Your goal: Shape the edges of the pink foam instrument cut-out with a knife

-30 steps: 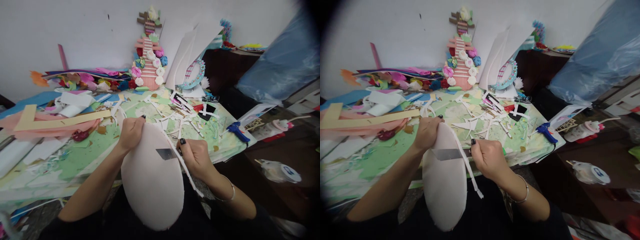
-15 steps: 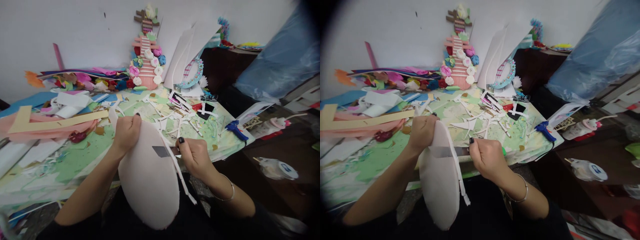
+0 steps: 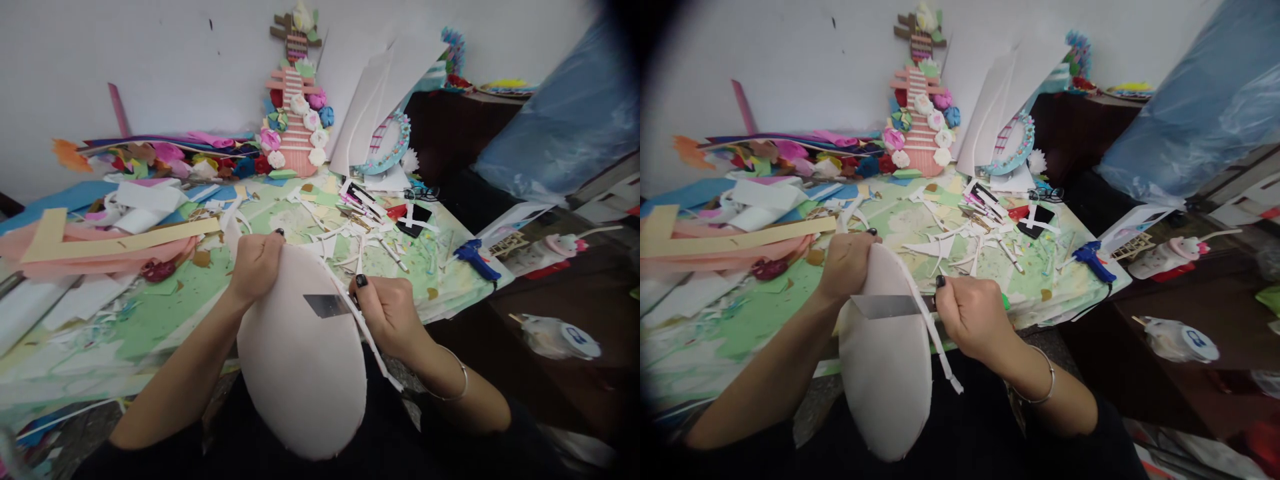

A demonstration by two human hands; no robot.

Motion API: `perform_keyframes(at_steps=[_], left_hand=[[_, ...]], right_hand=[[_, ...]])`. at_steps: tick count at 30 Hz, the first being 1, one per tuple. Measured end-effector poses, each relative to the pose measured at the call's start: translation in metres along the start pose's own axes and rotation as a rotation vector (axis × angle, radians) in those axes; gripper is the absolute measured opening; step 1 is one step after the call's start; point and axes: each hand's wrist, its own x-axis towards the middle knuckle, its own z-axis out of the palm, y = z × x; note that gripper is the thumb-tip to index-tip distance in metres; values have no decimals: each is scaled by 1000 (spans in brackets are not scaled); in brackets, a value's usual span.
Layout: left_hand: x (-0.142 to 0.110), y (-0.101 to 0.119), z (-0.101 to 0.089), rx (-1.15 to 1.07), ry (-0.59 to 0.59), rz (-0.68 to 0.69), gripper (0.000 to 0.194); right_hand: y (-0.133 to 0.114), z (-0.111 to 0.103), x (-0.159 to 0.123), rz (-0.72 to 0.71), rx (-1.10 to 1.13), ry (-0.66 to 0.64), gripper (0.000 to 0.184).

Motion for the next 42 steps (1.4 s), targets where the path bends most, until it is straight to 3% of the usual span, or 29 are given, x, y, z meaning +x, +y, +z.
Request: perform_keyframes(at_steps=[5, 8, 11, 17, 27, 31, 42], left_hand=[[0, 0, -1, 102, -7, 8, 44], [0, 11, -4, 180, 3, 92, 42], [-2, 21, -3, 108, -21, 165, 39], [-6, 33, 9, -27, 1, 20, 49], [-13, 34, 10, -78, 44, 26, 45], [-12, 33, 8, -154, -12, -2, 43], [-11, 28, 7, -146, 11, -16, 43]], right_hand=[[1, 1, 0, -3, 3, 14, 38], [1, 1, 2, -2, -10, 19, 38], [0, 2, 4, -18, -18, 19, 39], [-6, 5, 4, -53, -10, 29, 38], [-14, 4, 0, -50, 4, 31, 37], [-11, 5, 0, -46, -9, 30, 38], [4, 5, -3, 52, -73, 14, 43]])
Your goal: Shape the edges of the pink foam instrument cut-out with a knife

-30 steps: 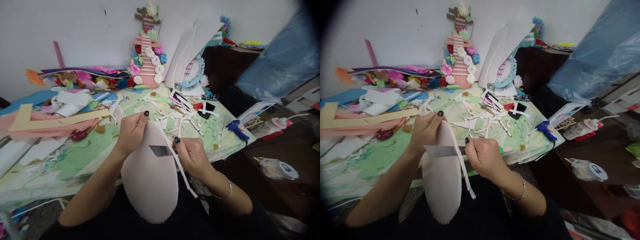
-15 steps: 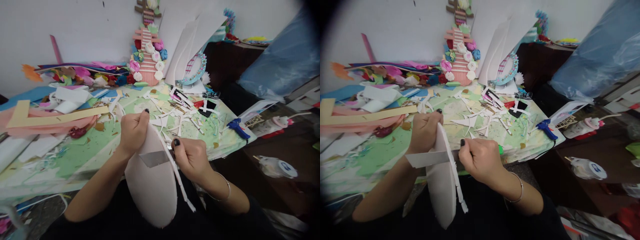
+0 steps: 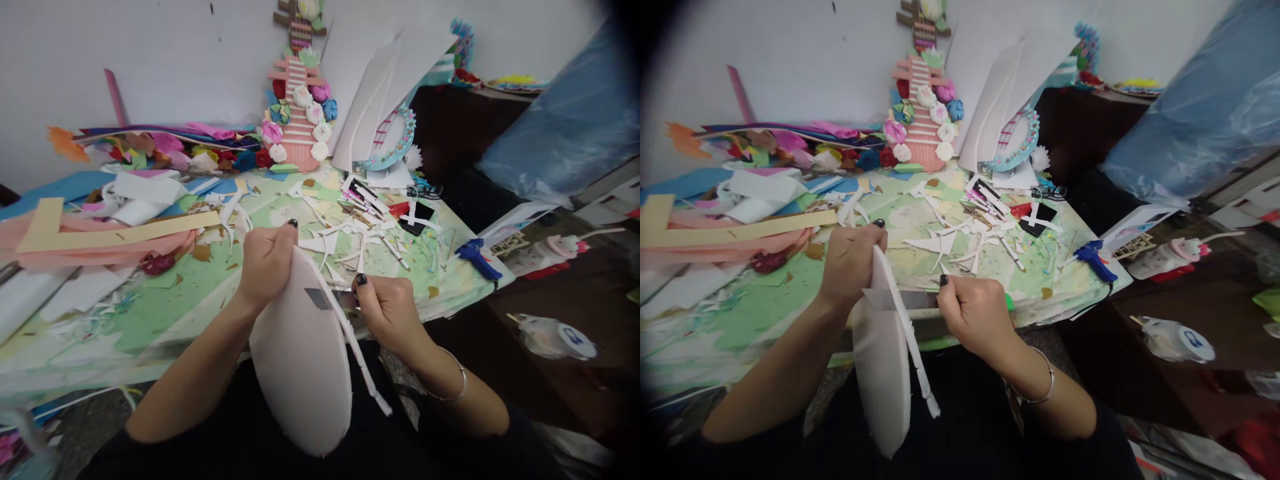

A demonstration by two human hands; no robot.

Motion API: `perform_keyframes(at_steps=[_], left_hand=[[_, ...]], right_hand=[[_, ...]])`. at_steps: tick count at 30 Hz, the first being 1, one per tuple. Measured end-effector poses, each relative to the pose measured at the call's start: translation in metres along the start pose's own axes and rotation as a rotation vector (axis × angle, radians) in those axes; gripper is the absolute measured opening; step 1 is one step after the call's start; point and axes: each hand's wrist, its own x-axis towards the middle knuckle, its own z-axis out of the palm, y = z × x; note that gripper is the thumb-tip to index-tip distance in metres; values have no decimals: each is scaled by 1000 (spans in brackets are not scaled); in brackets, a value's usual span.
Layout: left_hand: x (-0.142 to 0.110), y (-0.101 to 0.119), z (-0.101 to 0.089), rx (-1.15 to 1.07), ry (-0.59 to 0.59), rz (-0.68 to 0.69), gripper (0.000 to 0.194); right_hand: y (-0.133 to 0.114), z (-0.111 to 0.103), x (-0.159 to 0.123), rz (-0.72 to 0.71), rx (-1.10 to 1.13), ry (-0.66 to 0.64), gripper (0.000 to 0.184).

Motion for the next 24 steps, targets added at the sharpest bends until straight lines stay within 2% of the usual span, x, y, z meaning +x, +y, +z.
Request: perform_keyframes(at_steps=[5, 16, 24], left_hand=[[1, -1, 0, 81, 17, 36, 43], [0, 8, 7, 218, 35, 117, 43], [-2, 7, 6, 100, -49, 65, 41]], right_hand=[[2, -4, 0, 13, -8, -32, 44], [-10, -11, 4, -64, -21, 4, 40], [-11, -9, 5, -74, -5, 9, 40]])
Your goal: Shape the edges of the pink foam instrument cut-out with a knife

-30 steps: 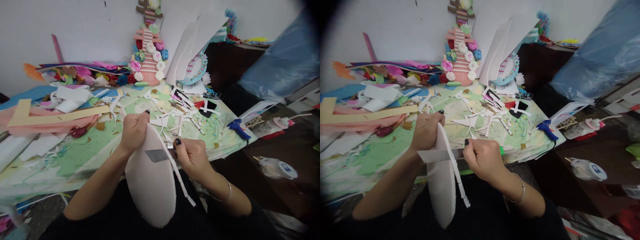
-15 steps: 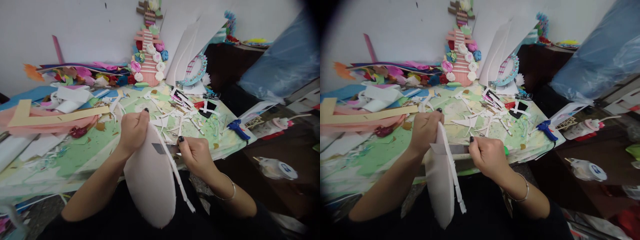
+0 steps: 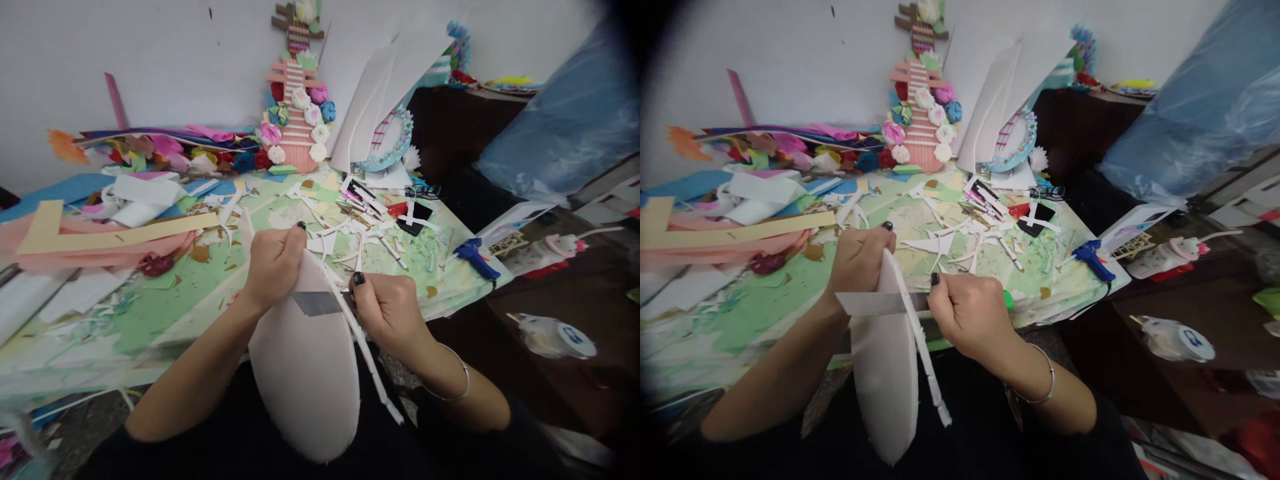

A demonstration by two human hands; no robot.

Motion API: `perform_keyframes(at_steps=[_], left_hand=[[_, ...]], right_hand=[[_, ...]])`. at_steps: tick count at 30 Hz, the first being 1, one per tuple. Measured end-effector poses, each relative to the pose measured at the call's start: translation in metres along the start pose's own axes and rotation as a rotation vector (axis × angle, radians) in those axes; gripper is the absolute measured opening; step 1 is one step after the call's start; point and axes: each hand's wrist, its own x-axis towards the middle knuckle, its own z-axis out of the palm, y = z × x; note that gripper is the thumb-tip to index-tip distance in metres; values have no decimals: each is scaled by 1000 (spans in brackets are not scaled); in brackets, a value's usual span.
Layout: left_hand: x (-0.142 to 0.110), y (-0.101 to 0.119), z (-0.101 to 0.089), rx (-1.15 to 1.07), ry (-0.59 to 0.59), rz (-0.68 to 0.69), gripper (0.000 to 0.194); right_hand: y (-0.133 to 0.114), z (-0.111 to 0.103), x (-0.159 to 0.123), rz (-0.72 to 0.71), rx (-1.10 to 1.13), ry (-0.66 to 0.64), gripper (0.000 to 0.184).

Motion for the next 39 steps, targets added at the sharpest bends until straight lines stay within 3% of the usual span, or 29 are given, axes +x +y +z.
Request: perform_keyframes(at_steps=[20, 25, 32, 39], left_hand=[[-3, 3, -3, 40, -50, 35, 42], [-3, 5, -7, -52, -34, 46, 45], [13, -20, -12, -142, 56, 184, 42], [7, -36, 3, -99, 59, -4, 52]], right_hand=[[18, -2, 2, 128, -2, -132, 45], [18, -3, 1, 106, 8, -101, 46], [21, 0, 2, 65, -23, -44, 43], [16, 0, 3, 20, -8, -8, 41]])
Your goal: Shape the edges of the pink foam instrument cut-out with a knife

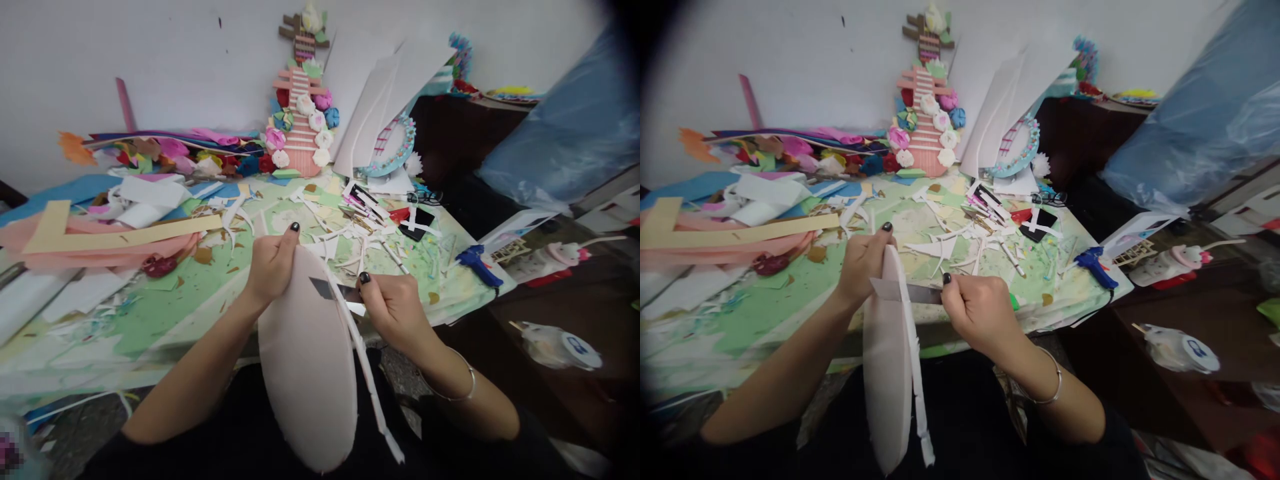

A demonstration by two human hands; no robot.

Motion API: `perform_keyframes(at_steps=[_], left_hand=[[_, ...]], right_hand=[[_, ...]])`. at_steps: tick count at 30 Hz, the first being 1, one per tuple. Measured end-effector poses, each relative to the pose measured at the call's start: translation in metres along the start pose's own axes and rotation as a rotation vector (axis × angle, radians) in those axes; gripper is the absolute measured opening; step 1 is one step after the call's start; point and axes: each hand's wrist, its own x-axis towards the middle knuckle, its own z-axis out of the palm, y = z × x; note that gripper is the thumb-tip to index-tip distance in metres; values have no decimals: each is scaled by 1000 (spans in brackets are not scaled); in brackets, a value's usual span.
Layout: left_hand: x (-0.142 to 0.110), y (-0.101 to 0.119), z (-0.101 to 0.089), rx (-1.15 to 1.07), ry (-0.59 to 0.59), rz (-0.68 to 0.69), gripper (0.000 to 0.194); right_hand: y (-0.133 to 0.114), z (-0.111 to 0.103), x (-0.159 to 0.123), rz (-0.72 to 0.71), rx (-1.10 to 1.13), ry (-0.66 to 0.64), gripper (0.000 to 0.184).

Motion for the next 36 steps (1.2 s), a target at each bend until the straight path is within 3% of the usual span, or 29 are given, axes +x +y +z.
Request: perform_keyframes(at_steps=[14, 20, 24, 36], left_hand=[[7, 9, 3, 179, 84, 277, 48], [-3, 8, 4, -2, 12, 178, 47], [-10, 12, 1, -128, -76, 127, 48], [-6, 11, -2, -95, -38, 142, 46]], right_hand=[[-20, -5, 4, -56, 18, 45, 39], [-22, 0, -2, -57, 19, 52, 37], [-14, 4, -3, 28, 22, 12, 39], [22, -2, 11, 259, -5, 79, 49]])
